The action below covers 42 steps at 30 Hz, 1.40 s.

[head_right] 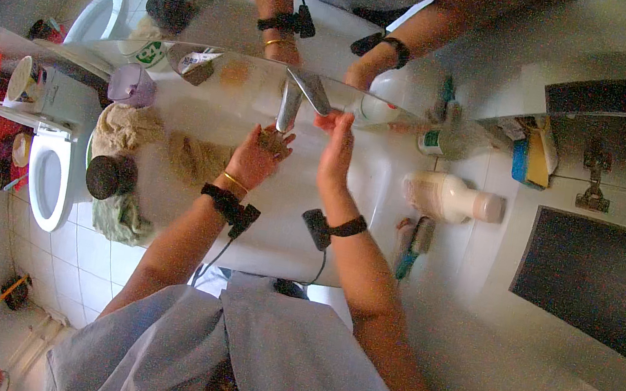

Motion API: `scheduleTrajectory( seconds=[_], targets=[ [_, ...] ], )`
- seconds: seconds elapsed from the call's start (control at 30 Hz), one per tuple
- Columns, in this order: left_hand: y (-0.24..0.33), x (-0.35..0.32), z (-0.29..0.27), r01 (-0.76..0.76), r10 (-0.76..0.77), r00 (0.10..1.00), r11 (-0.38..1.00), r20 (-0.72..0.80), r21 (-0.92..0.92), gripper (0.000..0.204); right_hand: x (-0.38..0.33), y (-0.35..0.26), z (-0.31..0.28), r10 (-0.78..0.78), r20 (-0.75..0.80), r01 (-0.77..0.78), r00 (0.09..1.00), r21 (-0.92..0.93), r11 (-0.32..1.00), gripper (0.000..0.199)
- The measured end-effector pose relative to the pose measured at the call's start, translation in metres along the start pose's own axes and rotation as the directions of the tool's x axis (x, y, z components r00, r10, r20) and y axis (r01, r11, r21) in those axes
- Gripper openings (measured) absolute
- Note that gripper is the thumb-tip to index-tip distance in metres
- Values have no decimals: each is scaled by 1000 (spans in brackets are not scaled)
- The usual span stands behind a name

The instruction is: Washing small hand towels or rags in a bathroom sink using detergent.

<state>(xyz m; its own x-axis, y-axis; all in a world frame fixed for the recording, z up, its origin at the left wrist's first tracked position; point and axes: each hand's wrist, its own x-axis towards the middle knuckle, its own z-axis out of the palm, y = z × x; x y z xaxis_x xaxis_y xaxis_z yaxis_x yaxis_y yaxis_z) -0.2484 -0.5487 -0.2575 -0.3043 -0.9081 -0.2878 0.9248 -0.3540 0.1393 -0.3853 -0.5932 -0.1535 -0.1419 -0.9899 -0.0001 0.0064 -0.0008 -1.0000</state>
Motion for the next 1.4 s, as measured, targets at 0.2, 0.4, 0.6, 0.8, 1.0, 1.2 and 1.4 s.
scheduleTrajectory(
  seconds=[0.2, 0.4, 0.6, 0.8, 1.0, 1.2, 1.4],
  targets=[
    [2, 2, -12, 13, -13, 1000, 1000, -4, -14, 49, 3, -1, -14, 86, 265, -72, 960, -63, 995, 28],
    [-17, -40, 10, 130, -100, 985, 966, -137, 226, 50, -75, 62, -10, -119, 425, 323, 897, -450, 833, 30],
    [14, -95, -17, 144, 168, 957, 428, -235, 892, 53, -95, 60, -29, 19, 394, 214, 919, -538, 815, 10],
    [44, -104, -66, 415, -116, 894, 579, -433, 702, 39, -62, 137, -49, -31, 286, 236, 958, -720, 653, 46],
    [15, -73, -96, 458, -197, 761, 839, -619, 296, 49, -55, 223, -27, -132, 178, 221, 975, -733, 644, 37],
    [14, -59, -82, 139, -127, 860, 990, -494, -13, 44, -120, 161, 53, 157, 499, 8, 852, -311, 950, 18],
    [-5, -47, -43, 40, -46, 975, 999, -217, -30, 35, -84, 94, 55, 8, 396, 227, 918, -542, 809, 19]
  ],
)
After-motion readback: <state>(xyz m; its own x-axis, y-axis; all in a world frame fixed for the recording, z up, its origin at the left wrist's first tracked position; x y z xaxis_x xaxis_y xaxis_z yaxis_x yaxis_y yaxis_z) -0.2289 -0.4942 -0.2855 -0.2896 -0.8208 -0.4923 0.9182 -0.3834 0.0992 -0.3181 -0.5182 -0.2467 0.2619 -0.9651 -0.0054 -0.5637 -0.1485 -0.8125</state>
